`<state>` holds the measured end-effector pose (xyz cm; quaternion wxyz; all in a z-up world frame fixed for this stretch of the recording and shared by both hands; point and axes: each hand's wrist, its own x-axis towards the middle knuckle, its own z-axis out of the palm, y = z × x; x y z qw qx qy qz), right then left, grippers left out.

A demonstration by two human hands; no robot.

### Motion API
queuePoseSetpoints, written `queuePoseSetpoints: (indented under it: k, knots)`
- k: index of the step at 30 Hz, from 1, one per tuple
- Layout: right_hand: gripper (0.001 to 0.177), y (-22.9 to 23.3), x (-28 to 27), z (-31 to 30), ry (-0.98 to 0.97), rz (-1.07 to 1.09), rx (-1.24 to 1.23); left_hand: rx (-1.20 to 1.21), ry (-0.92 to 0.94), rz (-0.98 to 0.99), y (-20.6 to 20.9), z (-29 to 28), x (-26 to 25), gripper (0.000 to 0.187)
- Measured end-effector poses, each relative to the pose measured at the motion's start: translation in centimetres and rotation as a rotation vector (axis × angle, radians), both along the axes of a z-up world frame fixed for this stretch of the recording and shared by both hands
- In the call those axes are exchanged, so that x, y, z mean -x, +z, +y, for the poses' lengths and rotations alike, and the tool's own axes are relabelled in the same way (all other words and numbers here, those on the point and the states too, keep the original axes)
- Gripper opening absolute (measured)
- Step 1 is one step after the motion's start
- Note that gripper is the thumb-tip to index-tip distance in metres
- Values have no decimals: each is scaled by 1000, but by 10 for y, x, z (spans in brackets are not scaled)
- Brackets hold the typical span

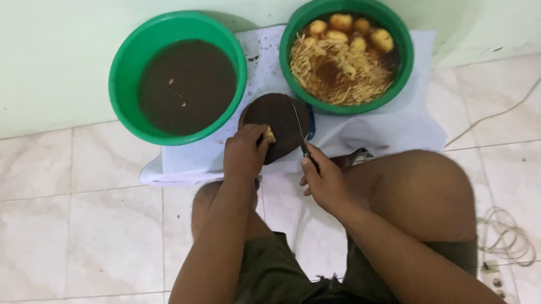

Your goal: Slicing potatoes into thin strips using a knife on a small wooden board while sitting on the floor.

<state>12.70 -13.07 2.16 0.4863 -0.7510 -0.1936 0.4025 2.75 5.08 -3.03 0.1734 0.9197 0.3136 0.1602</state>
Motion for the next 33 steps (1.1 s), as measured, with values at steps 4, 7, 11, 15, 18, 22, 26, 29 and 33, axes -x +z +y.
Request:
queuePoseSetpoints:
  k: [4, 7, 11, 15, 18, 22, 26, 29, 33]
  knots:
    - [55, 14, 9, 4, 119, -44, -6, 84, -8, -46, 5, 3, 4, 29]
    - [56, 25, 15, 4, 139, -131, -271, 118, -24, -111, 19, -1, 4, 26]
    - [55, 21, 21, 2, 201, -113, -258, 207, -11, -159, 25, -1, 4, 25]
    - [54, 3, 23, -2, 270, -83, -166, 239, 0, -182, 27, -4, 2, 25]
    - [54, 3, 21, -2, 276, -68, -151, 210, 23, -171, 34, -8, -1, 23]
    - [54, 7, 22, -2, 284, -70, -155, 199, 17, -176, 31, -7, 0, 21]
    - [54, 5, 21, -3, 304, -92, -114, 248, 31, -147, 32, -6, 0, 21]
    - [55, 7, 22, -3, 306, -110, -94, 228, 33, -157, 29, -6, -1, 21]
    - [55, 7, 23, -3, 281, -93, -102, 175, 10, -167, 24, -4, -1, 21]
